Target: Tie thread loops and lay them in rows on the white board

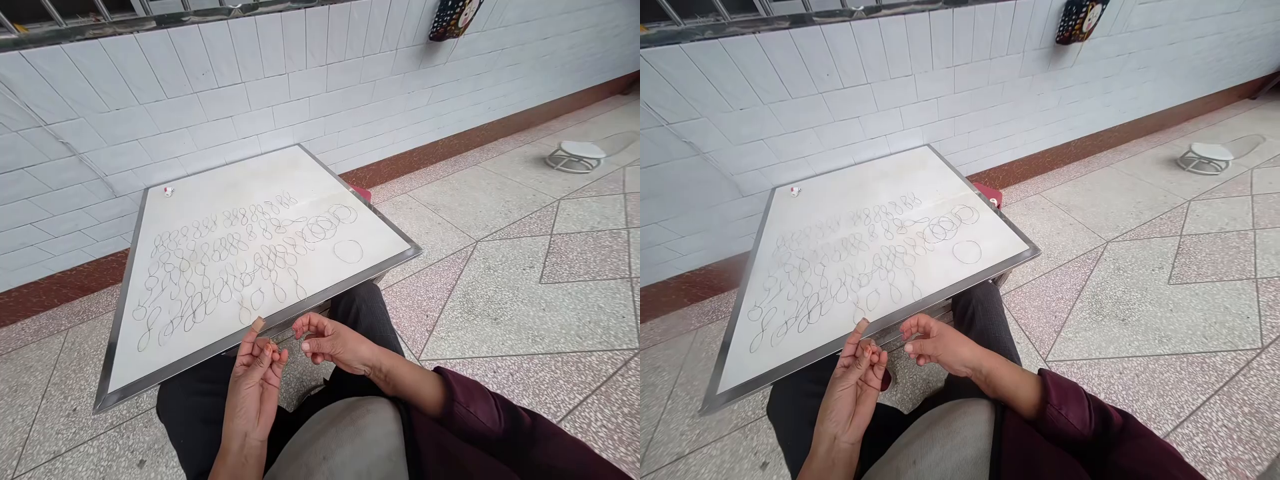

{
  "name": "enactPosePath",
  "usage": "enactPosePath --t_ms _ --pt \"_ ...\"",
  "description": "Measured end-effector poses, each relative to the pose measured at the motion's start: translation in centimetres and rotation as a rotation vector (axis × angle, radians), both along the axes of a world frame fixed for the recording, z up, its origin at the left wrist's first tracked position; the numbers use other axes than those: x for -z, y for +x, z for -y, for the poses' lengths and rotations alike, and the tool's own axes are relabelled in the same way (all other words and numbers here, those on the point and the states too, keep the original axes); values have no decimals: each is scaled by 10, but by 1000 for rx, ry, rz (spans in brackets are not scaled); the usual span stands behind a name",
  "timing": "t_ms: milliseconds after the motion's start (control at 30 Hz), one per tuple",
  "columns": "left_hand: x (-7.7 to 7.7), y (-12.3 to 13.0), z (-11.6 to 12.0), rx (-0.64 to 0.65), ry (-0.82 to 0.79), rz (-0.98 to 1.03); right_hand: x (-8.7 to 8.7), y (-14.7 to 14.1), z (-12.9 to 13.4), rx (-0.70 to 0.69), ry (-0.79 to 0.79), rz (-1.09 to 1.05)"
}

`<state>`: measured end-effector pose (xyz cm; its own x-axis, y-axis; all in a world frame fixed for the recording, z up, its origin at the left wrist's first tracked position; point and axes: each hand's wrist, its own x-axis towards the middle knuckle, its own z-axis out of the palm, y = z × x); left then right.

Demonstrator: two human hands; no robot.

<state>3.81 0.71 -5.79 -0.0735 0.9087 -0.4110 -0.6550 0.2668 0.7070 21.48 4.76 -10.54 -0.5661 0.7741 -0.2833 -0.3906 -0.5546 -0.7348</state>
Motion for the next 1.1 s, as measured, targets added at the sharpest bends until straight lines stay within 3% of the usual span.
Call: enactPosePath --t_ms 533,733,933,1100 --pt "0 -7 -1 -118 -12 2 3 0 2 -66 35 -135" --pt "-2 -8 1 -49 12 -147 8 -7 5 -96 57 -228" --pt "-4 -9 3 26 5 -250 5 -12 6 -113 151 -255" --pt "-9 -6 4 107 12 -325 14 -13 1 -150 251 -262"
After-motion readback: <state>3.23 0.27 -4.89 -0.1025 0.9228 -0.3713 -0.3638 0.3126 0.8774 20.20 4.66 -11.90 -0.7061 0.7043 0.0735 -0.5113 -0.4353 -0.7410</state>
